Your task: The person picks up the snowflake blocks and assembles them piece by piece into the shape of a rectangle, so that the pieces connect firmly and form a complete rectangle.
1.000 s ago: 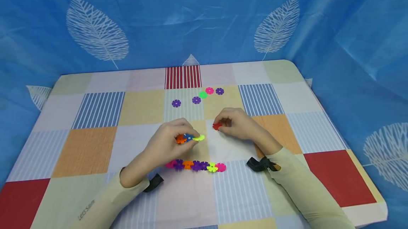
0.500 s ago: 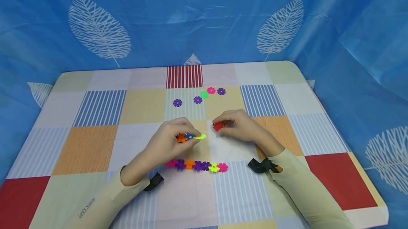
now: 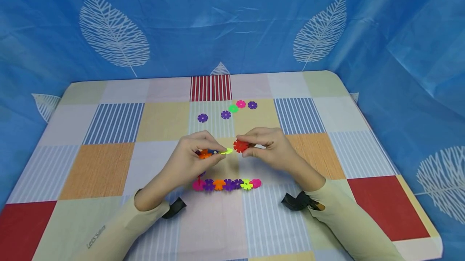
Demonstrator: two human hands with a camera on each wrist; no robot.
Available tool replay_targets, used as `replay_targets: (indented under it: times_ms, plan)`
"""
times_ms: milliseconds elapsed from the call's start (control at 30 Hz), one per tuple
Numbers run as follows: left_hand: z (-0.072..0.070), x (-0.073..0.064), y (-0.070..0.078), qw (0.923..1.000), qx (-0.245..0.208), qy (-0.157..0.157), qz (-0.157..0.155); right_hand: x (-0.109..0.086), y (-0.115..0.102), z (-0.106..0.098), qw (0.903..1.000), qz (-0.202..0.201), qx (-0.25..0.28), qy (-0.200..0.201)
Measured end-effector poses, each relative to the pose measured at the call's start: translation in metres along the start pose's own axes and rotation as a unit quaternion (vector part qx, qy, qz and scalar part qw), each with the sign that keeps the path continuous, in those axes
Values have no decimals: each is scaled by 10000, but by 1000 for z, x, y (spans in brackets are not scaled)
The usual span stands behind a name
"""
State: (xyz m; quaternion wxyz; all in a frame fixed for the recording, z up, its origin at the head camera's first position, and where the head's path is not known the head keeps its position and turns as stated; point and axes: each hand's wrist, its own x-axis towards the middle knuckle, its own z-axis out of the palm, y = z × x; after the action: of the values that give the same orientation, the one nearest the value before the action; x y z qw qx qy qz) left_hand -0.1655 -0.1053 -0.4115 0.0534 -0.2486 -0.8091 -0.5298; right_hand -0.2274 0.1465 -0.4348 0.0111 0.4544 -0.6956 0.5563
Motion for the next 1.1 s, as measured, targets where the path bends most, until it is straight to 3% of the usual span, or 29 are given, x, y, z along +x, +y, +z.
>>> replay_targets:
  times_ms: [700,867,1100]
  plan:
    - [-2,0,4,9996,204,-216,-41,1,-4,4,9955,-887,285,-173]
    - [-2,0,4,9993,83,-357,90,1,-6,5,9953,-885,261,-304]
    - [-1,-1,5,9986,-278,-401,204,2,-4,10,9933,-1076,388,-140]
